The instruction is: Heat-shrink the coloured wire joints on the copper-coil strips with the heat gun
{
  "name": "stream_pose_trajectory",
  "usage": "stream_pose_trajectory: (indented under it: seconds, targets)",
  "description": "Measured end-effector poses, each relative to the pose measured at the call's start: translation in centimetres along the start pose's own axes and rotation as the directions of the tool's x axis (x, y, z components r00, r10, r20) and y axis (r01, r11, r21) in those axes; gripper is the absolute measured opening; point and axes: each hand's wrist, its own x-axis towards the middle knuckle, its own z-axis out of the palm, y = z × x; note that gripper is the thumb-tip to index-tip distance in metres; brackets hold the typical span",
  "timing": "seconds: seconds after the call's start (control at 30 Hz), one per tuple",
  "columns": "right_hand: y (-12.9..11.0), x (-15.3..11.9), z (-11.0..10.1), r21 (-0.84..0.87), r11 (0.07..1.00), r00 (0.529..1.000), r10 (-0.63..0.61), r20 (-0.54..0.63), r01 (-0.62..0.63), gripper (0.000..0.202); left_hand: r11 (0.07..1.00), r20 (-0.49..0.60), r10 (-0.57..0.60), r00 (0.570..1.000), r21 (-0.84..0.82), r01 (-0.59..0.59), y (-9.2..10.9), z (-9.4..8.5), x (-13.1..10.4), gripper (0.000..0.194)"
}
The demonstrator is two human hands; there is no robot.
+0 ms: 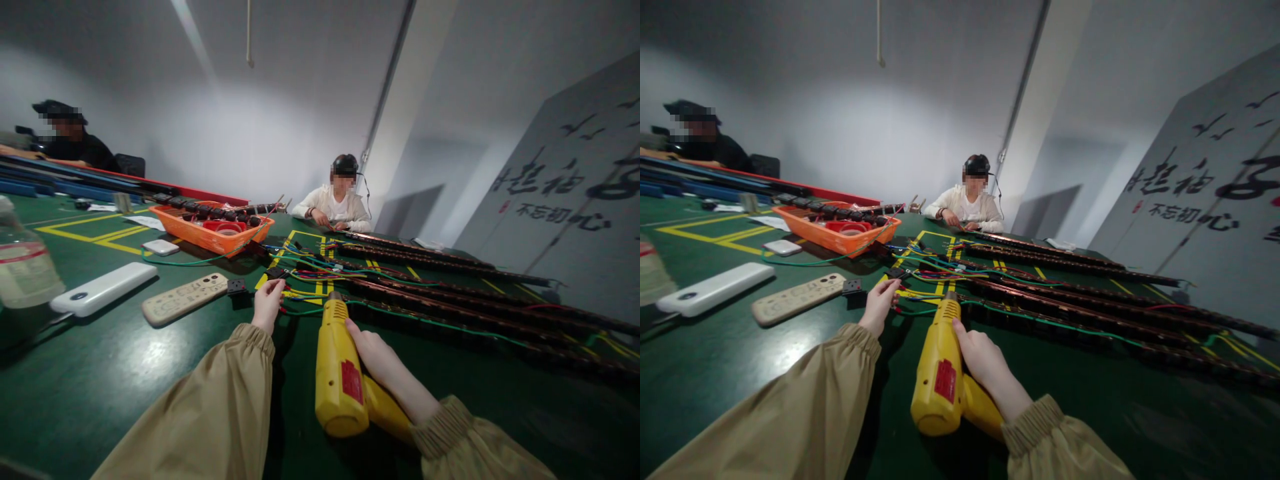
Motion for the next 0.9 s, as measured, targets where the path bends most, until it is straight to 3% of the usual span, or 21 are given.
stream_pose_trajectory:
  seconds: [0.17,0.5,0.67,0.9]
  targets:
    - [-0.2,0.0,0.4,0.042,0.999,0.999,0.028,-0.031,-0.026,0.081,0.999,-0.006,-0.045,0.999,0.008,0.045,0.1,0.0,0.0,0.039]
    - [-3.4,0.5,2.2,-0.027,0.991,0.991,-0.134,-0.029,0.133,0.086,0.996,0.023,-0.081,0.996,-0.028,0.082,-0.2,-0.2,0.1,0.036]
    - [-5.6,0.9,3.0,-0.041,0.986,0.987,-0.163,-0.01,0.162,0.089,0.999,0.013,-0.031,0.999,0.041,0.031,-0.8,-0.2,0.5,0.037]
    - [-7.4,0.9,3.5,-0.057,0.977,0.978,-0.208,-0.006,0.207,0.093,0.987,0.004,0.051,0.999,0.154,-0.051,-1.1,-0.8,1.2,0.024]
